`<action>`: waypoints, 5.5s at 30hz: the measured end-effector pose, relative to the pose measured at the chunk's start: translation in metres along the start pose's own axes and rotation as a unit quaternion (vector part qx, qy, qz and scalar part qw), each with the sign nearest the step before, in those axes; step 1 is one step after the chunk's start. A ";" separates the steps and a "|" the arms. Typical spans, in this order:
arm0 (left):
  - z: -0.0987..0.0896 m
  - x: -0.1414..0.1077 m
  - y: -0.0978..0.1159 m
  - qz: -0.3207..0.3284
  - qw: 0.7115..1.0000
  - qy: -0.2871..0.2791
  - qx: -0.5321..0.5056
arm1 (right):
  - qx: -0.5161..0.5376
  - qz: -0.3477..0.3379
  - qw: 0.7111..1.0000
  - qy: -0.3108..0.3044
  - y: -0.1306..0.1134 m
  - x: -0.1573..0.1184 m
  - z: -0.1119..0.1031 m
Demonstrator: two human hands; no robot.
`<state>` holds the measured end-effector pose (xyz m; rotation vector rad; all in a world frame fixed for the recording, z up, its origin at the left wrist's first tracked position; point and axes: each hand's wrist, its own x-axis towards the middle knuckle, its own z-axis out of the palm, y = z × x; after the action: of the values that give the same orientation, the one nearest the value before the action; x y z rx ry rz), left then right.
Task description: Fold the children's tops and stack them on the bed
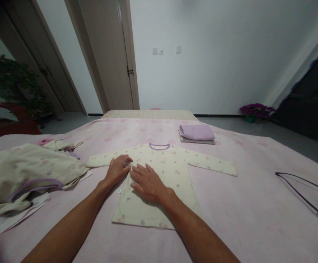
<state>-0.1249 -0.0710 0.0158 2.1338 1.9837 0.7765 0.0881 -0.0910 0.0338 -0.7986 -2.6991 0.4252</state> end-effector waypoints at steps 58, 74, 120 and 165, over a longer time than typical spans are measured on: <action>-0.019 0.004 -0.076 -0.049 0.986 0.093 0.129 | -0.175 0.308 0.935 0.025 0.124 -0.025 -0.010; -0.036 0.004 -0.117 -0.028 0.977 0.092 0.191 | -0.169 0.314 0.933 0.047 0.121 -0.025 -0.008; -0.019 -0.015 -0.006 -0.041 0.995 -0.084 0.023 | -0.159 0.317 0.933 0.066 0.114 -0.026 -0.012; 0.022 0.010 0.060 0.144 0.966 -0.052 0.209 | -0.142 0.327 0.930 0.088 0.114 -0.027 -0.011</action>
<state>-0.0612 -0.0634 0.0258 2.6782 1.9428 0.2794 0.1678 -0.0130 -0.0026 -1.7381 -2.2925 0.0806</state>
